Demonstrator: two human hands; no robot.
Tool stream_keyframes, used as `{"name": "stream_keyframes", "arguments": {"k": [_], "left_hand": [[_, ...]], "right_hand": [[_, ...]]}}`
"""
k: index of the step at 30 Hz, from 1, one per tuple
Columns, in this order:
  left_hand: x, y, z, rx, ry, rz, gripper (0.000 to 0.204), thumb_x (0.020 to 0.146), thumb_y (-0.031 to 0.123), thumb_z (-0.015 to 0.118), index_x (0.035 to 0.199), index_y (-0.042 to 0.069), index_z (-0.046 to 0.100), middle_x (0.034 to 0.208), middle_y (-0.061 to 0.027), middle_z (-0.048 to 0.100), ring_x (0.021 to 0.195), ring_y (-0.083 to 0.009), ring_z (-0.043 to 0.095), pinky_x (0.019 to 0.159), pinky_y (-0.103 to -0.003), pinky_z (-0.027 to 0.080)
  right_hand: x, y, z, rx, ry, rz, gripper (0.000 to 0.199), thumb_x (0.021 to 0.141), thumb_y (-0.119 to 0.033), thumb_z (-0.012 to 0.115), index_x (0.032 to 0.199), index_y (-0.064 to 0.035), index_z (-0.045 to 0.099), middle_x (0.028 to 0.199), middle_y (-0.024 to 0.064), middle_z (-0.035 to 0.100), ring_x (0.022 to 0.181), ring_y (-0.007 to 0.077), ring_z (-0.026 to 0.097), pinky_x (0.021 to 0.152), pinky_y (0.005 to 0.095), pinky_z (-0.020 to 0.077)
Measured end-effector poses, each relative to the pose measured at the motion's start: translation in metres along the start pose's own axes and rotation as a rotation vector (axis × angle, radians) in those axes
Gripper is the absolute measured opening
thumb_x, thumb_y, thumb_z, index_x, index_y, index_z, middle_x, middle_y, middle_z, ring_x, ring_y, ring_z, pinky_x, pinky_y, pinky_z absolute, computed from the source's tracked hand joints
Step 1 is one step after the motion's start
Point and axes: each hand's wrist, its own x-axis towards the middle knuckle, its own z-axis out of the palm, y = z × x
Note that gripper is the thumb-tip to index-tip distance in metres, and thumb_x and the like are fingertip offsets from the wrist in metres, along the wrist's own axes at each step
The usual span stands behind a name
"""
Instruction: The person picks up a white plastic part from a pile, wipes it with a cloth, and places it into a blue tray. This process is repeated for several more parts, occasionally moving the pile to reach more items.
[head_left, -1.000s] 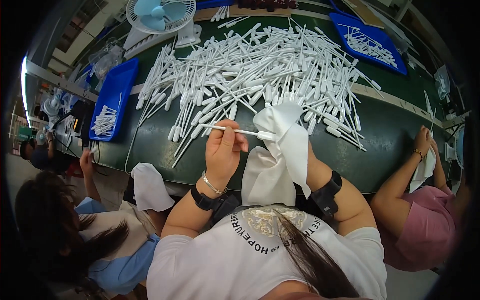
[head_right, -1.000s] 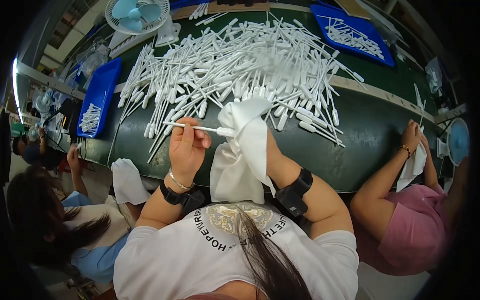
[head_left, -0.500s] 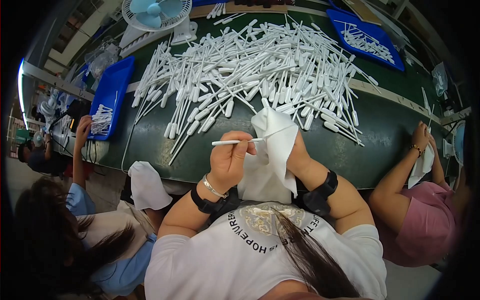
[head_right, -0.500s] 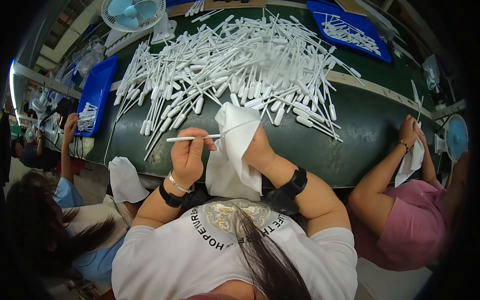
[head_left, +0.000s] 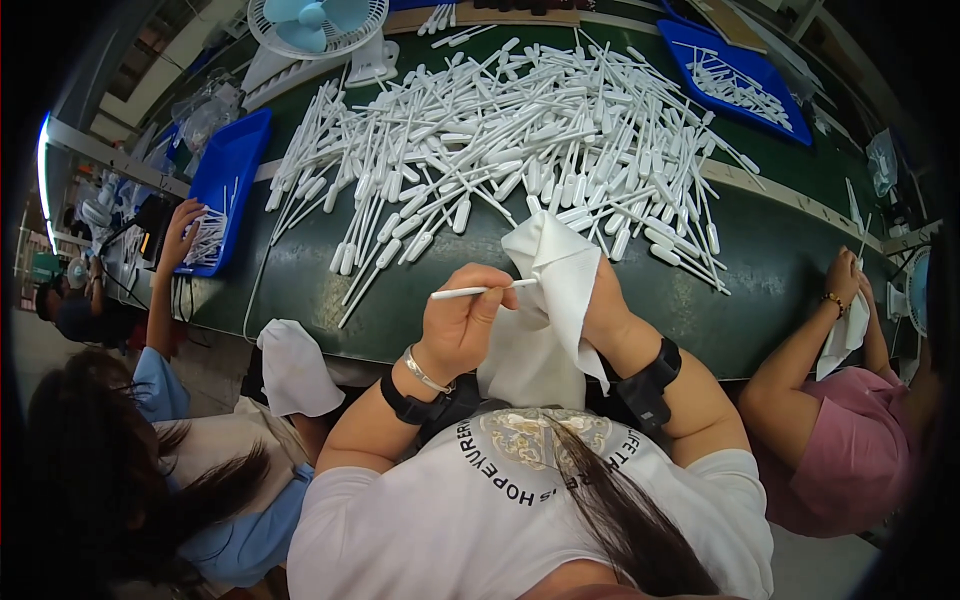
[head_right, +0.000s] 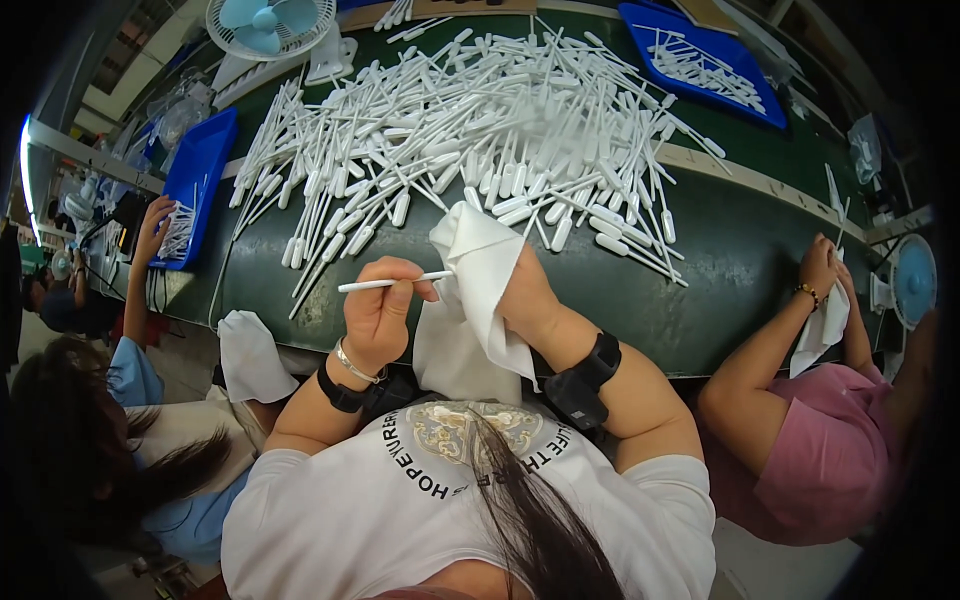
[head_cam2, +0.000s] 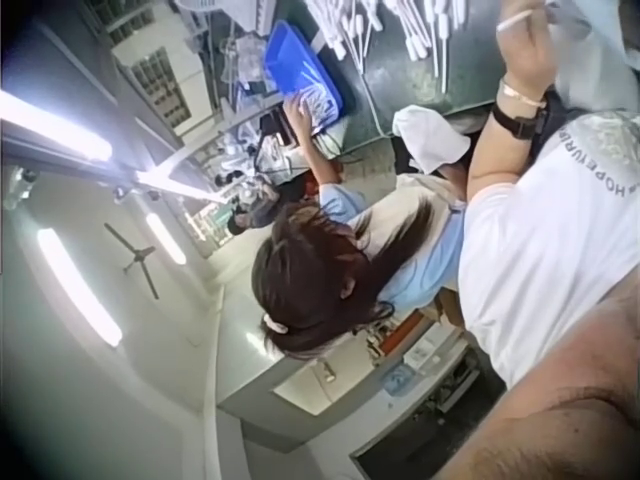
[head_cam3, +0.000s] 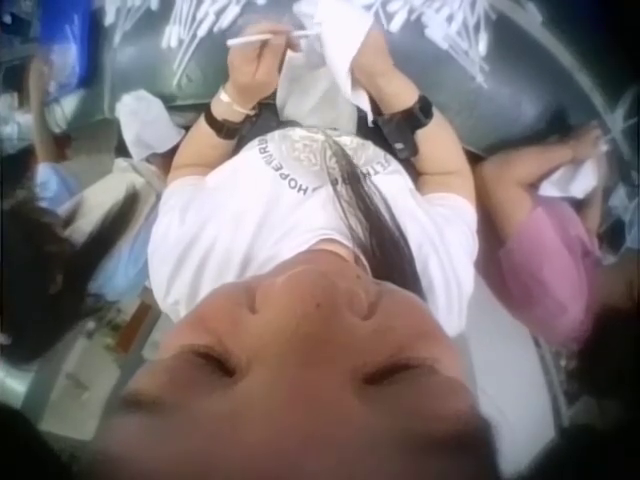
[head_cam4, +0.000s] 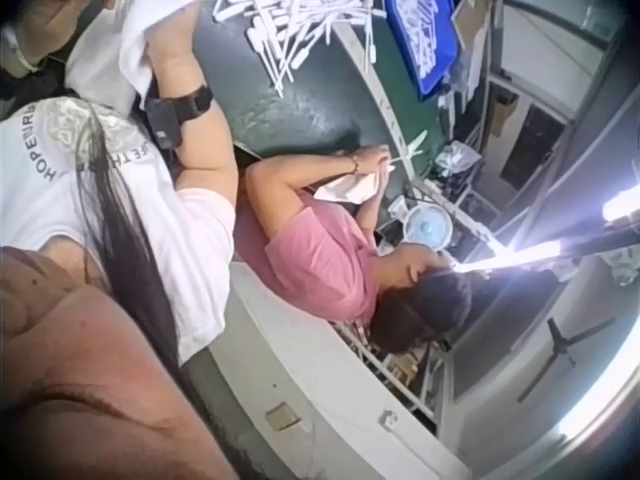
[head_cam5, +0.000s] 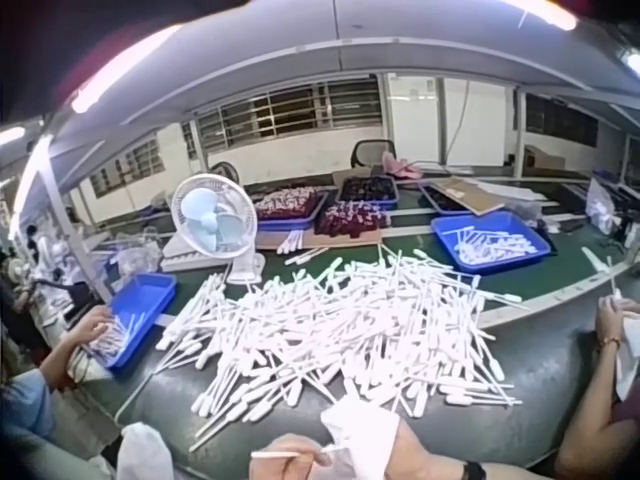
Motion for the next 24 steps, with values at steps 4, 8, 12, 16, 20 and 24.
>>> {"name": "stream_keyframes", "arguments": {"k": [4, 8, 12, 16, 20, 24], "left_hand": [[-0.002, -0.005, -0.003, -0.146, 0.054, 0.015, 0.012, 0.087, 0.005, 0.041, 0.097, -0.001, 0.047, 0.081, -0.0099, 0.053, 0.068, -0.0155, 0.055, 0.063, -0.025, 0.045], [0.001, -0.007, -0.010, -0.292, 0.104, 0.053, 0.013, 0.088, 0.007, 0.040, 0.098, 0.000, 0.045, 0.083, -0.0112, 0.053, 0.070, -0.0175, 0.055, 0.066, -0.028, 0.045], [0.000, -0.008, -0.014, -0.374, 0.109, 0.016, 0.014, 0.089, 0.008, 0.038, 0.099, 0.000, 0.044, 0.083, -0.0117, 0.053, 0.072, -0.0185, 0.054, 0.067, -0.030, 0.045], [0.000, -0.005, -0.017, -0.413, 0.113, 0.008, 0.014, 0.089, 0.008, 0.039, 0.099, 0.000, 0.045, 0.084, -0.0117, 0.052, 0.073, -0.0185, 0.054, 0.068, -0.030, 0.045], [-0.002, -0.006, -0.025, -0.352, 0.095, 0.003, 0.016, 0.088, 0.008, 0.039, 0.101, 0.000, 0.045, 0.085, -0.0119, 0.052, 0.072, -0.0181, 0.054, 0.067, -0.030, 0.045], [-0.005, -0.004, -0.027, -0.319, 0.071, -0.048, 0.019, 0.088, 0.010, 0.042, 0.103, -0.001, 0.045, 0.085, -0.0111, 0.053, 0.071, -0.0159, 0.053, 0.067, -0.028, 0.045]], "right_hand": [[-0.001, 0.005, -0.006, 0.144, 0.005, 0.032, 0.036, 0.079, -0.010, 0.054, 0.113, 0.0001, 0.047, 0.100, 0.0091, 0.055, 0.086, 0.0160, 0.055, 0.071, 0.0276, 0.0462], [0.000, 0.000, -0.008, 0.303, -0.004, 0.062, 0.039, 0.081, -0.013, 0.052, 0.115, 0.0030, 0.043, 0.103, 0.0117, 0.054, 0.086, 0.0182, 0.055, 0.072, 0.0287, 0.0463], [0.001, 0.003, -0.012, 0.198, -0.089, 0.037, 0.042, 0.084, -0.020, 0.043, 0.120, 0.0017, 0.039, 0.108, 0.0124, 0.052, 0.092, 0.0197, 0.054, 0.080, 0.0313, 0.0454], [0.003, 0.009, -0.017, 0.109, -0.056, 0.027, 0.044, 0.085, -0.022, 0.042, 0.121, 0.0018, 0.038, 0.109, 0.0125, 0.052, 0.092, 0.0204, 0.054, 0.081, 0.0312, 0.0445], [0.003, 0.007, -0.012, 0.153, -0.065, 0.006, 0.044, 0.084, -0.021, 0.044, 0.122, 0.0005, 0.037, 0.111, 0.0125, 0.050, 0.093, 0.0203, 0.054, 0.082, 0.0308, 0.0439], [0.000, -0.004, 0.000, 0.015, -0.025, 0.014, 0.045, 0.082, -0.018, 0.050, 0.121, -0.0007, 0.038, 0.111, 0.0105, 0.050, 0.096, 0.0187, 0.052, 0.082, 0.0306, 0.0430]]}}
